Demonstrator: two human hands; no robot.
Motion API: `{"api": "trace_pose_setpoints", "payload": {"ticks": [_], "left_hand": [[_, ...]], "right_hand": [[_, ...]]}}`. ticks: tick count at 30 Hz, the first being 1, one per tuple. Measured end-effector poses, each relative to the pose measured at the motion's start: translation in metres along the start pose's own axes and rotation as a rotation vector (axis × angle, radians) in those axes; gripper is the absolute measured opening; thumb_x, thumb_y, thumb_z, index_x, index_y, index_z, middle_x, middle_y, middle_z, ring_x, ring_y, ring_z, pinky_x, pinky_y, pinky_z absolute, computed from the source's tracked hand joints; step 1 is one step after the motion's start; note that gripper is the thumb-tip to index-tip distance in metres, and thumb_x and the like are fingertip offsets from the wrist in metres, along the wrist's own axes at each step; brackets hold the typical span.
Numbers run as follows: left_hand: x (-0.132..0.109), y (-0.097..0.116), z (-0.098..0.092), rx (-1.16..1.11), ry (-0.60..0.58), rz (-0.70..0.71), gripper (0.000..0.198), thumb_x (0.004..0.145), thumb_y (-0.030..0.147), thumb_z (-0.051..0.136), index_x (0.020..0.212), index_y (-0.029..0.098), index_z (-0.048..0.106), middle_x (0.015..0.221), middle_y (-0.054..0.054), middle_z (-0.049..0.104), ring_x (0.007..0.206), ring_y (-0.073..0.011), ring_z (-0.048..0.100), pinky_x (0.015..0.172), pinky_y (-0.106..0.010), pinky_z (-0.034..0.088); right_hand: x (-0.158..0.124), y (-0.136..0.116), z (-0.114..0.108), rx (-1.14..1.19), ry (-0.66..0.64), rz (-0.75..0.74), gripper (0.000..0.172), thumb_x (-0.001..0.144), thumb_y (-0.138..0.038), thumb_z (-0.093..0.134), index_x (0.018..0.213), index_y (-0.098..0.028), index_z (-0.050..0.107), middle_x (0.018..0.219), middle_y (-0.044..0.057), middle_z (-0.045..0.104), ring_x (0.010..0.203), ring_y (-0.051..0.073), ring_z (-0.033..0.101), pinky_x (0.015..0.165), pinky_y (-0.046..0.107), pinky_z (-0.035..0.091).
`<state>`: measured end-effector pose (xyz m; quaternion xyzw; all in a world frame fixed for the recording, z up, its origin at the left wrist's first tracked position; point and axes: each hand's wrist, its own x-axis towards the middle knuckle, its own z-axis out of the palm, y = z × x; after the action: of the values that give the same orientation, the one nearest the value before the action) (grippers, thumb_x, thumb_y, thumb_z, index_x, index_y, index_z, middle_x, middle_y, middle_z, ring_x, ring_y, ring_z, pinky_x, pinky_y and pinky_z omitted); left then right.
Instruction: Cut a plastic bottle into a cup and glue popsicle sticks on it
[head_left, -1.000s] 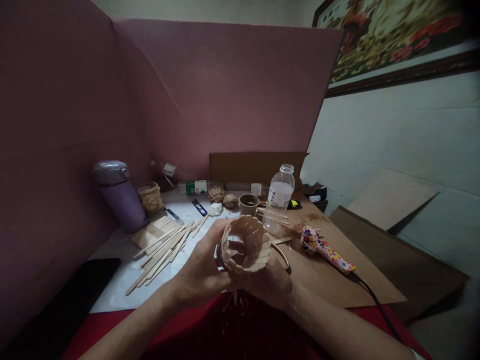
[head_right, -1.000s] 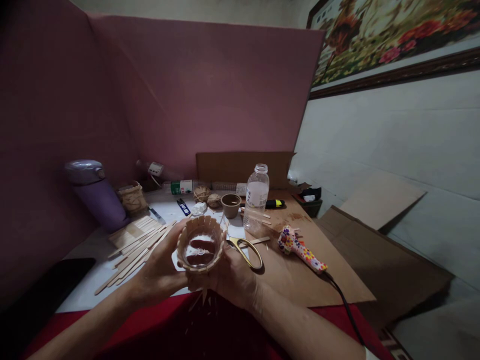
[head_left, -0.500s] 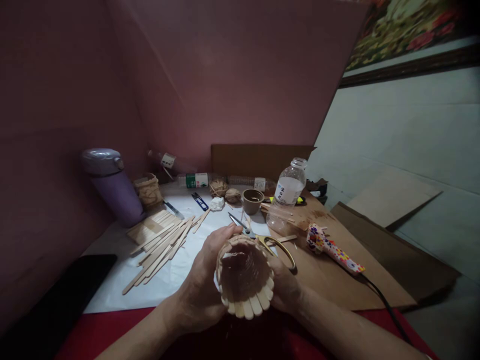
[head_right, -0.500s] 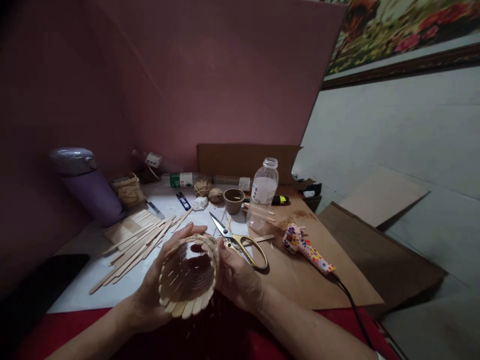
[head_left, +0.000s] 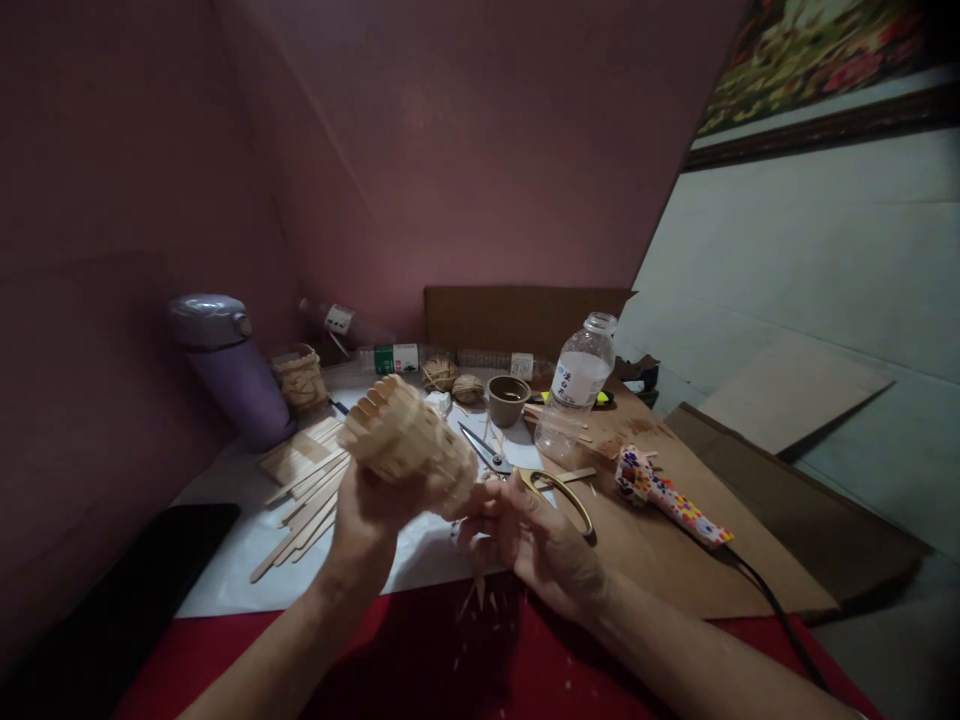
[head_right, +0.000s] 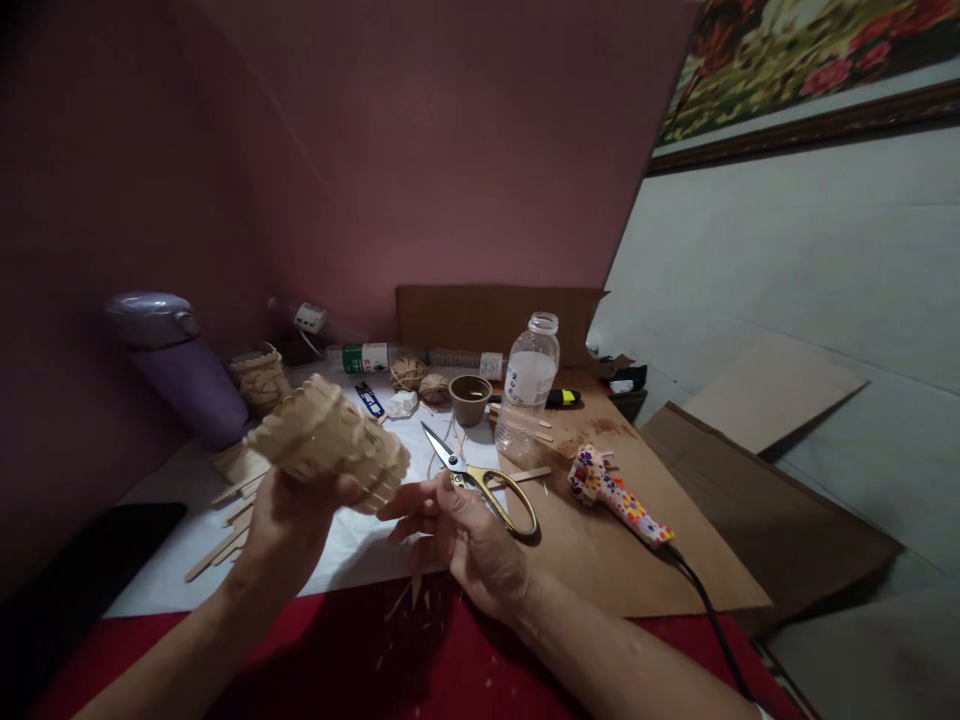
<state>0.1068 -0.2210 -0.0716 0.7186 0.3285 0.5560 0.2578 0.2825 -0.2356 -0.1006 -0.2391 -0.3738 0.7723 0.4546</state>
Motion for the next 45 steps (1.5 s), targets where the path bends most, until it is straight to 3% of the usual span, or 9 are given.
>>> {"api": "trace_pose_setpoints", "payload": {"ticks": [2, 4, 6, 9, 13, 17, 24, 32, 45], "left_hand": [[0.011, 0.003, -0.005, -0.356, 0.185, -0.286, 0.035, 0.097, 0.037, 0.052, 0.122, 0.014, 0.062, 0.109, -0.015, 0.073, 0.097, -0.0263, 0.073, 0.083, -0.041, 0.062], [0.020, 0.009, -0.009, -0.765, 0.349, -0.675, 0.031, 0.093, 0.033, 0.060, 0.118, 0.016, 0.064, 0.104, -0.013, 0.075, 0.093, -0.0261, 0.074, 0.080, -0.041, 0.062], [0.024, 0.014, -0.011, -0.991, 0.394, -0.933, 0.032, 0.094, 0.032, 0.057, 0.121, 0.016, 0.061, 0.098, -0.011, 0.075, 0.084, -0.0252, 0.074, 0.072, -0.040, 0.063], [0.026, 0.018, -0.011, -1.130, 0.329, -1.097, 0.041, 0.097, 0.042, 0.051, 0.126, 0.013, 0.058, 0.093, -0.014, 0.074, 0.078, -0.0267, 0.074, 0.063, -0.038, 0.062], [0.024, 0.017, -0.009, -1.201, 0.250, -1.144, 0.050, 0.096, 0.051, 0.047, 0.125, 0.012, 0.058, 0.091, -0.017, 0.073, 0.076, -0.0288, 0.073, 0.057, -0.037, 0.060], [0.023, 0.016, -0.008, -1.228, 0.259, -1.131, 0.043, 0.097, 0.047, 0.046, 0.117, 0.012, 0.060, 0.090, -0.016, 0.073, 0.079, -0.0275, 0.074, 0.059, -0.034, 0.059], [0.020, 0.015, -0.007, -1.248, 0.258, -1.093, 0.033, 0.097, 0.037, 0.047, 0.113, 0.012, 0.062, 0.090, -0.016, 0.073, 0.081, -0.0280, 0.074, 0.066, -0.037, 0.061], [0.015, 0.011, -0.008, -1.204, 0.184, -0.970, 0.036, 0.092, 0.034, 0.054, 0.118, 0.011, 0.061, 0.090, -0.018, 0.075, 0.080, -0.0290, 0.074, 0.069, -0.038, 0.060], [0.018, 0.013, -0.007, -1.225, 0.240, -1.042, 0.044, 0.095, 0.042, 0.051, 0.125, 0.011, 0.057, 0.093, -0.019, 0.073, 0.077, -0.0277, 0.073, 0.064, -0.035, 0.060]], "right_hand": [[-0.002, -0.001, 0.002, -0.014, 0.029, 0.005, 0.055, 0.082, -0.067, 0.064, 0.098, -0.016, 0.075, 0.094, 0.009, 0.073, 0.076, 0.015, 0.063, 0.065, 0.026, 0.045], [-0.003, -0.001, 0.003, -0.031, 0.069, -0.007, 0.053, 0.078, -0.066, 0.069, 0.093, -0.016, 0.077, 0.082, 0.006, 0.072, 0.068, 0.013, 0.060, 0.065, 0.025, 0.044], [-0.004, -0.001, 0.004, -0.065, 0.116, -0.054, 0.048, 0.074, -0.062, 0.074, 0.086, -0.016, 0.077, 0.074, 0.004, 0.069, 0.062, 0.011, 0.056, 0.063, 0.024, 0.042], [-0.003, -0.002, 0.006, -0.134, 0.170, -0.135, 0.044, 0.073, -0.059, 0.077, 0.080, -0.015, 0.075, 0.068, 0.002, 0.066, 0.060, 0.009, 0.052, 0.060, 0.023, 0.038], [0.000, -0.001, 0.005, -0.159, 0.179, -0.157, 0.036, 0.076, -0.050, 0.078, 0.072, -0.016, 0.066, 0.064, -0.001, 0.061, 0.058, 0.009, 0.049, 0.058, 0.022, 0.036], [0.002, 0.000, 0.004, -0.226, 0.124, -0.199, 0.036, 0.078, -0.045, 0.077, 0.068, -0.018, 0.057, 0.062, -0.003, 0.057, 0.056, 0.008, 0.045, 0.057, 0.022, 0.034], [-0.006, -0.001, 0.007, -0.565, 0.185, -0.379, 0.030, 0.088, -0.043, 0.067, 0.073, -0.018, 0.059, 0.067, -0.002, 0.057, 0.061, 0.011, 0.047, 0.059, 0.024, 0.036], [-0.016, 0.006, 0.008, -0.748, 0.128, -0.521, 0.019, 0.095, -0.033, 0.057, 0.082, -0.020, 0.060, 0.071, -0.003, 0.052, 0.066, 0.011, 0.047, 0.062, 0.025, 0.038], [-0.016, 0.007, 0.010, -0.744, 0.145, -0.475, 0.032, 0.100, -0.042, 0.049, 0.080, -0.019, 0.060, 0.067, -0.002, 0.057, 0.058, 0.010, 0.048, 0.055, 0.025, 0.037]]}}
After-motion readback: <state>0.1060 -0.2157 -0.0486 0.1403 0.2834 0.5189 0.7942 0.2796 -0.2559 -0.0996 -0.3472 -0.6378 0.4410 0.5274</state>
